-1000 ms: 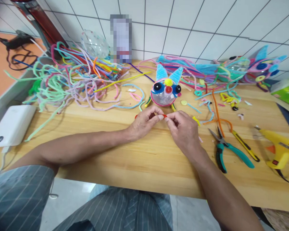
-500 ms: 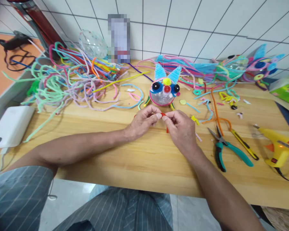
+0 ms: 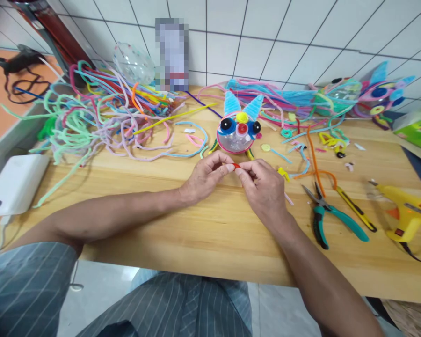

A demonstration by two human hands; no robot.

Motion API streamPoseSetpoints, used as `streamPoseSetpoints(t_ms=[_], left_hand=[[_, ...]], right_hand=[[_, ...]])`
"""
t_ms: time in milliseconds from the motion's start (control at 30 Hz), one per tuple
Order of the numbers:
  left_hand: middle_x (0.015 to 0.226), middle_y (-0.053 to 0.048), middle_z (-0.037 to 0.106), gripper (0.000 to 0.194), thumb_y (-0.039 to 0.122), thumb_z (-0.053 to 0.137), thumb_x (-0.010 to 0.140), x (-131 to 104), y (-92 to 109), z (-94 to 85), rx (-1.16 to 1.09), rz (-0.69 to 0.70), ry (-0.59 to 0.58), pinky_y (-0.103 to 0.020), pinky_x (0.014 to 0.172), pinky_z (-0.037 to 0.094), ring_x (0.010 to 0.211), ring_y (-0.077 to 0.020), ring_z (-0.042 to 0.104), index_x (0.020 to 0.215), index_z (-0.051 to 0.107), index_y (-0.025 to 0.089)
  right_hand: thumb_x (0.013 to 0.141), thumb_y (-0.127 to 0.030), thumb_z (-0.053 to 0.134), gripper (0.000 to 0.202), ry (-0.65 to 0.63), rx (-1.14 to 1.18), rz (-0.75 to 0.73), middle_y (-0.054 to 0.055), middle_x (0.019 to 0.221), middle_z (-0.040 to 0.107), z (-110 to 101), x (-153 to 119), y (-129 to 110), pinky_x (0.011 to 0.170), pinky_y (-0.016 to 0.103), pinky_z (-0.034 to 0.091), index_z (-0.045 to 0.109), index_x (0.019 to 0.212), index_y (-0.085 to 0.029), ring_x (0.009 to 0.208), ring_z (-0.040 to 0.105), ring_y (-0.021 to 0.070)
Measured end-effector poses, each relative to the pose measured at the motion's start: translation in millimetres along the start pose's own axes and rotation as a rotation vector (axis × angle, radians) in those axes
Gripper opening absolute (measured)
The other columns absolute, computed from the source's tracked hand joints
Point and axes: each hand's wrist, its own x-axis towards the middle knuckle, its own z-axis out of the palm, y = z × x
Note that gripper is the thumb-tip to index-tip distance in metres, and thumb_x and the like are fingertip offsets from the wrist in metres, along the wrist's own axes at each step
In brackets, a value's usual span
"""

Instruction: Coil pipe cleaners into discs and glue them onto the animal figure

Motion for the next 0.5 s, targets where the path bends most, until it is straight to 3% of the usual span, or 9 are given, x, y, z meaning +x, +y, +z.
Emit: streamPoseSetpoints(t_ms=[100, 167, 367, 500], left_hand=[[0.084, 0.002, 0.061, 0.020, 0.037, 0.064, 0.099, -0.2, -0.2, 1.0, -0.062, -0.044, -0.003, -0.027, 0.072, 0.045, 0.071, -0.0106, 0.051, 0.094, 0.059, 0.018], [0.084, 0.001, 0.061, 0.020, 0.038, 0.063, 0.100, -0.3, 0.9, 0.9, 0.015, -0.046, -0.017, -0.027, 0.070, 0.044, 0.070, -0.0108, 0.050, 0.096, 0.061, 0.018], [0.087, -0.003, 0.066, 0.018, 0.033, 0.063, 0.101, -1.0, 3.7, -0.8, 0.244, 0.152, -0.007, -0.031, 0.081, 0.047, 0.083, -0.0154, 0.057, 0.090, 0.062, 0.019], [0.086, -0.002, 0.065, 0.019, 0.035, 0.061, 0.101, -2.2, 4.6, -0.7, 0.157, 0.050, 0.018, -0.030, 0.077, 0.047, 0.079, -0.0142, 0.055, 0.092, 0.061, 0.019]], right_hand=[[0.097, -0.033, 0.066, 0.014, -0.003, 0.026, 0.031, 0.003, 0.081, 0.073, -0.1, 0.4, 0.5, 0.063, 0.035, 0.049, 0.074, 0.089, -0.025, 0.065, 0.064, 0.0193], [0.097, -0.032, 0.065, 0.014, 0.002, -0.023, 0.008, 0.004, 0.079, 0.073, -0.3, 0.2, 2.4, 0.064, 0.035, 0.049, 0.074, 0.089, -0.025, 0.067, 0.065, 0.0201], [0.099, -0.030, 0.062, 0.015, -0.010, -0.144, -0.118, 0.007, 0.085, 0.075, -0.7, -1.4, 4.8, 0.070, 0.036, 0.051, 0.073, 0.089, -0.026, 0.075, 0.068, 0.0218], [0.097, -0.034, 0.065, 0.013, -0.009, -0.049, -0.024, 0.004, 0.081, 0.073, 0.6, -0.9, 0.8, 0.066, 0.036, 0.051, 0.074, 0.090, -0.027, 0.069, 0.065, 0.0207]])
